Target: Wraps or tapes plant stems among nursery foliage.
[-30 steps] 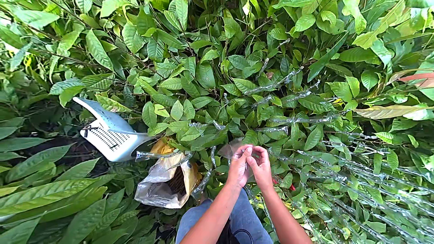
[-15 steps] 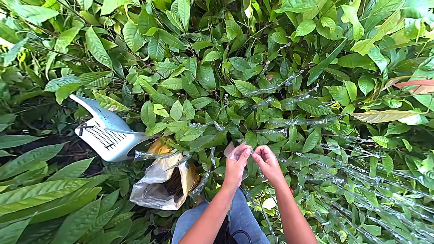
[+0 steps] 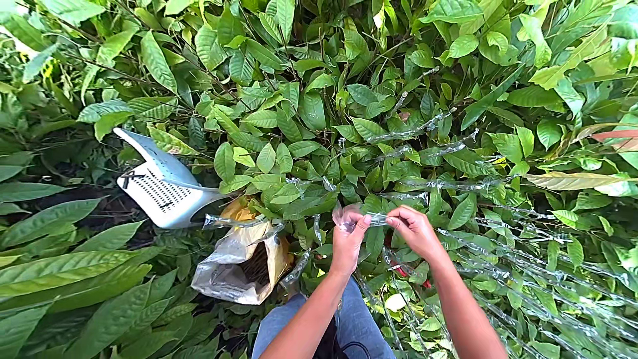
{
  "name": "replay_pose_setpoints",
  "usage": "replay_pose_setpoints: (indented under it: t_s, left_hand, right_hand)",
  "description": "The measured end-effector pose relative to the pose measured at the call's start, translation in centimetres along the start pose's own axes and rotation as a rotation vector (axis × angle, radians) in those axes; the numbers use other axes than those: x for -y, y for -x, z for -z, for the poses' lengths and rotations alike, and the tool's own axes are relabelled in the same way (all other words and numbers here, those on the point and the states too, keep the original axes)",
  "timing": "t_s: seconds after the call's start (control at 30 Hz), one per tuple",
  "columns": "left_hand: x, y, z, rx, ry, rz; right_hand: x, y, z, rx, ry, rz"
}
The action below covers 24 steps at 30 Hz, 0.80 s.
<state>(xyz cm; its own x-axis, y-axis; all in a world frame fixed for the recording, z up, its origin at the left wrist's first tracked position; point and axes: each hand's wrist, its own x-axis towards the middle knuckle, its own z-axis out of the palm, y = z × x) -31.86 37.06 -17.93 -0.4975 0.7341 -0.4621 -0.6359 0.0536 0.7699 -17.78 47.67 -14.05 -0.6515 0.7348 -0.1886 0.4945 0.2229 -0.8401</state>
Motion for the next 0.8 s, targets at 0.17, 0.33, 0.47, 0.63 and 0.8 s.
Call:
replay_pose_setpoints:
  t_s: [0.17, 0.33, 0.47, 0.63, 0.8]
  left_hand:
    - [-0.2, 0.2, 0.5, 0.024, -0.039, 0.044]
    - [0.7, 1.0, 0.9, 0.015, -0.061, 0.095]
    - [0.8, 1.2, 1.1, 0.015, -0.074, 0.137]
    - [0.6, 0.7, 1.5, 0.003, -0.075, 0.155]
    - [0.6, 0.2, 1.5, 0.029, -0.060, 0.170]
  right_hand:
    - [2.7, -6.3, 10.4, -0.230, 0.635, -0.039]
    - [1.3, -15.2, 15.7, -0.153, 1.028, -0.401]
    - [0.2, -18.5, 15.9, -0.098, 1.147, -0.482]
    - [-0.1, -20.3, 15.6, -0.050, 1.222, -0.512]
    - [-0.2, -21.9, 15.0, -0.023, 1.240, -0.542]
